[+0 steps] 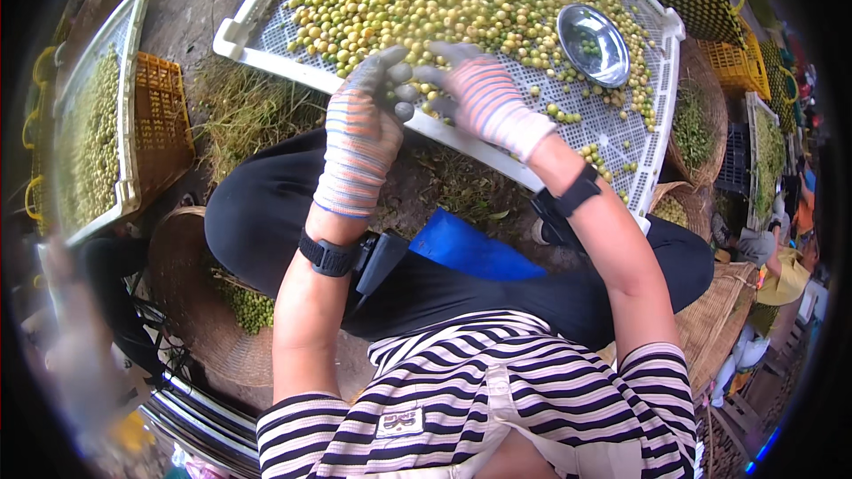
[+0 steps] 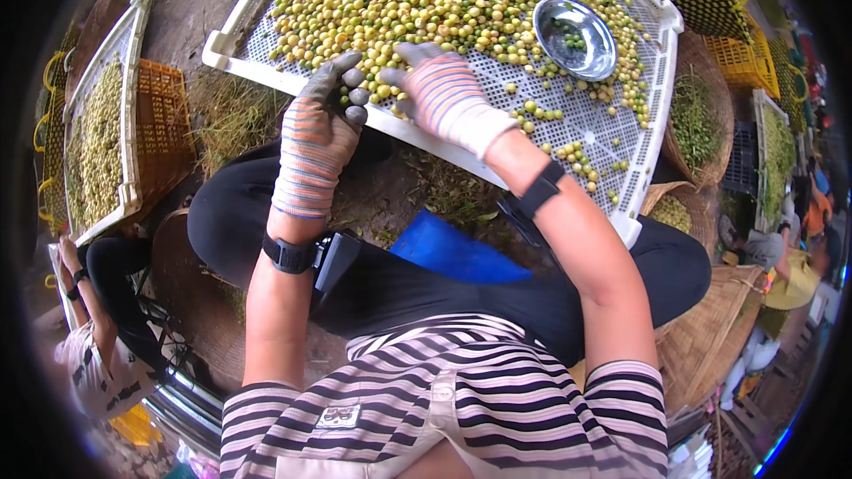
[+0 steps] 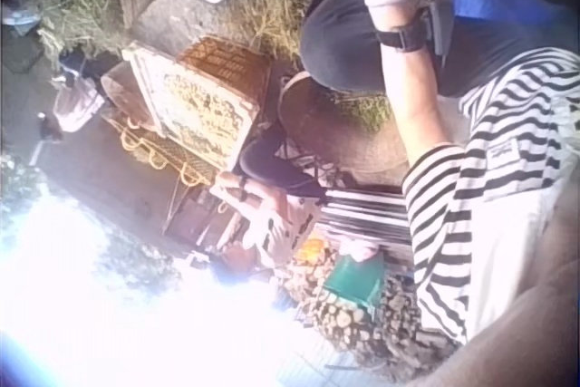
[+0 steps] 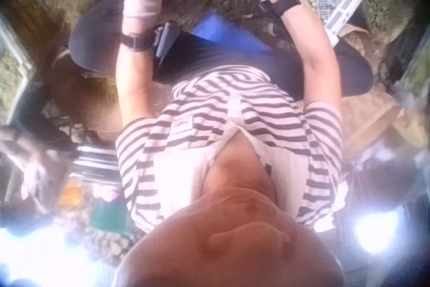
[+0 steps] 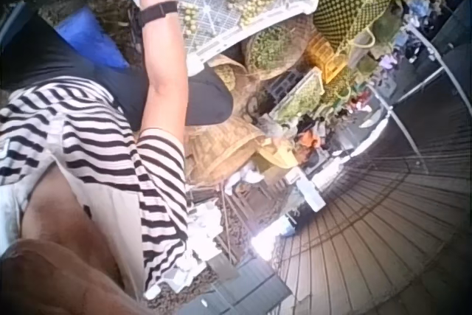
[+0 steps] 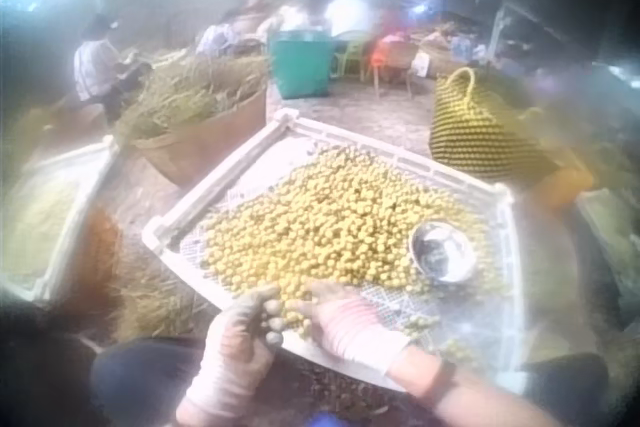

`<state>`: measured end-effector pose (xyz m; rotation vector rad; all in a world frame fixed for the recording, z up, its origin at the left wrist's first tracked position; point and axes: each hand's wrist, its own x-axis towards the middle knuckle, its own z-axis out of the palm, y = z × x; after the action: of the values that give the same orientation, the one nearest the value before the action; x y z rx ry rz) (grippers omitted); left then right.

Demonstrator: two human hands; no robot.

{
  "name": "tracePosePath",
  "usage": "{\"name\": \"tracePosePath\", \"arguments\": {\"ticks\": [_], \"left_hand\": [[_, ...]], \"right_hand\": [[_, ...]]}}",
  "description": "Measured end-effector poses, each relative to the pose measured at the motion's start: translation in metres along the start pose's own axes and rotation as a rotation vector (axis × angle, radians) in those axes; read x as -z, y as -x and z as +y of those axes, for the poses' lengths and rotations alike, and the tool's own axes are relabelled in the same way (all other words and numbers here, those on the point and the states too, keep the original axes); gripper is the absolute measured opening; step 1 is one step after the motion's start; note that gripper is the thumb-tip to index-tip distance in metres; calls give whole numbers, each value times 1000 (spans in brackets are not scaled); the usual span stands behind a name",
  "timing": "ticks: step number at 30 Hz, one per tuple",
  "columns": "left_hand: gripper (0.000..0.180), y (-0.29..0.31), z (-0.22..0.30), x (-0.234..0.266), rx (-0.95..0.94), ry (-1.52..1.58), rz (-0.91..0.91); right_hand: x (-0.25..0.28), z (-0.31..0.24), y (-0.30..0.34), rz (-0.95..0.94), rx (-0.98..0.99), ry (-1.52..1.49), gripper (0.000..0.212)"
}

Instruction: Sorting small green berries or coffee beans on a plastic tray and placing selected ones into a small metal bowl.

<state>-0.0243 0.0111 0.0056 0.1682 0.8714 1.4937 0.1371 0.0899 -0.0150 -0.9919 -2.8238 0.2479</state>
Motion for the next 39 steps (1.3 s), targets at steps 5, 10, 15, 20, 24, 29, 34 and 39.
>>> {"name": "tracePosePath", "arguments": {"ticks": [5, 10, 15, 20, 24, 29, 34, 39], "left_hand": [[34, 1, 1, 0, 18, 3, 8], [33, 7, -4, -1, 30, 19, -47], [35, 9, -15, -10, 83, -45, -74], [35, 6, -23, -7, 81, -86, -55], [35, -4, -26, -2, 69, -129, -4], [33, -7, -24, -1, 53, -136, 37], [33, -6, -26, -3, 62, -126, -1], [33, -2, -34, -4, 136, -136, -11]], "right_hand": [[-9, 14, 30, -190, 140, 58, 46], [56, 61, 120, -479, 21, -189, 38], [64, 106, 134, -159, -308, -268, 30], [23, 95, 88, -7, -119, -95, 37], [0, 61, 29, -26, -54, -115, 39], [-6, 55, 9, -183, -111, -120, 24], [1, 79, 26, -226, -351, -542, 22], [9, 85, 34, -181, -631, -1132, 23]]}}
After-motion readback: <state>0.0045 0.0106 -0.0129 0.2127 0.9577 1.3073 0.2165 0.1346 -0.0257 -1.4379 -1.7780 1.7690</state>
